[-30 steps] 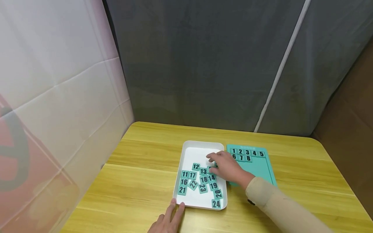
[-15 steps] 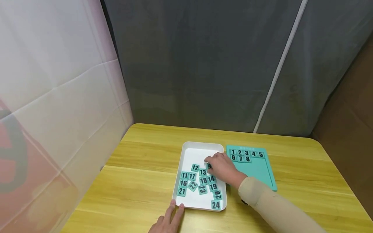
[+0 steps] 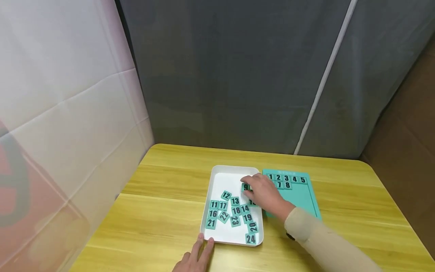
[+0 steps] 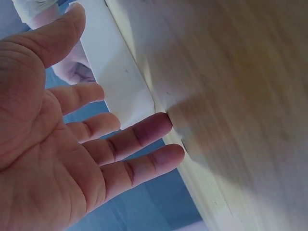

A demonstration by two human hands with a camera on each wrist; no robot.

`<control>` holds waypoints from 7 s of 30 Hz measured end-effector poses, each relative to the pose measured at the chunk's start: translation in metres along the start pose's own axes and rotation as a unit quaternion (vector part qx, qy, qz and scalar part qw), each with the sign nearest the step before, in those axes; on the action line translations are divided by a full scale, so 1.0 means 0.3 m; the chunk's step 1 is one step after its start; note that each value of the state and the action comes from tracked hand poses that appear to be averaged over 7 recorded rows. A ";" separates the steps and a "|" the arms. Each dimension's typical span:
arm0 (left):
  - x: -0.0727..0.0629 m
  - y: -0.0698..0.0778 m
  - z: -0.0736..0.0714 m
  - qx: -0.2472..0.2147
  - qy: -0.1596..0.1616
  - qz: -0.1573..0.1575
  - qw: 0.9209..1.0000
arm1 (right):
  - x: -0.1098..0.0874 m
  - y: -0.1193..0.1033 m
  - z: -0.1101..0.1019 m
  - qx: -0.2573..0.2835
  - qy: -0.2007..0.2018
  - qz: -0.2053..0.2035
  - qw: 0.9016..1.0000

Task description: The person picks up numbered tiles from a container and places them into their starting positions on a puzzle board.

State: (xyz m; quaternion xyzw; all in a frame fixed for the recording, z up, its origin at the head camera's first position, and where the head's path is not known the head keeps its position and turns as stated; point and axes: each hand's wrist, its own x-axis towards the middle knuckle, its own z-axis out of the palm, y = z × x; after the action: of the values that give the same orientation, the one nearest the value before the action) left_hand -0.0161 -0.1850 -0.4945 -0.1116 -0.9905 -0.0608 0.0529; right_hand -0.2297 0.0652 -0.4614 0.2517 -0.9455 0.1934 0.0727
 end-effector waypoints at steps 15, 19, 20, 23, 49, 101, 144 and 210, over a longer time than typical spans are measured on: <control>-0.002 -0.004 -0.020 -0.014 -0.028 0.002 1.000 | -0.144 0.360 -0.082 -0.052 0.025 0.070 0.996; -0.005 -0.001 -0.027 -0.023 -0.037 0.000 0.999 | -0.157 0.386 -0.074 -0.062 0.013 0.070 0.996; -0.006 0.001 -0.028 -0.025 -0.035 0.000 0.999 | -0.158 0.388 -0.073 -0.064 0.012 0.070 0.995; -0.008 0.008 -0.030 -0.027 -0.033 -0.001 0.999 | -0.159 0.389 -0.072 -0.063 0.014 0.067 0.996; -0.009 0.014 -0.039 -0.033 -0.044 0.002 0.998 | -0.174 0.392 -0.085 0.020 0.063 0.120 0.991; -0.011 0.018 -0.042 -0.036 -0.059 -0.006 0.998 | -0.231 0.472 -0.150 -0.013 -0.033 0.109 0.993; -0.007 0.015 -0.044 -0.033 -0.068 -0.011 0.997 | -0.211 0.429 -0.133 0.085 0.014 0.192 0.978; -0.008 -0.017 -0.044 0.002 -0.022 0.008 1.000 | -0.271 0.420 -0.172 -0.048 -0.008 0.103 0.994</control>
State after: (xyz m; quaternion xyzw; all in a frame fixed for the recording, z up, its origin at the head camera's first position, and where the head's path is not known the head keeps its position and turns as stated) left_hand -0.0136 -0.1922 -0.4823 -0.1205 -0.9906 -0.0559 0.0315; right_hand -0.2210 0.2230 -0.4748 0.1511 -0.9750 0.1528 0.0572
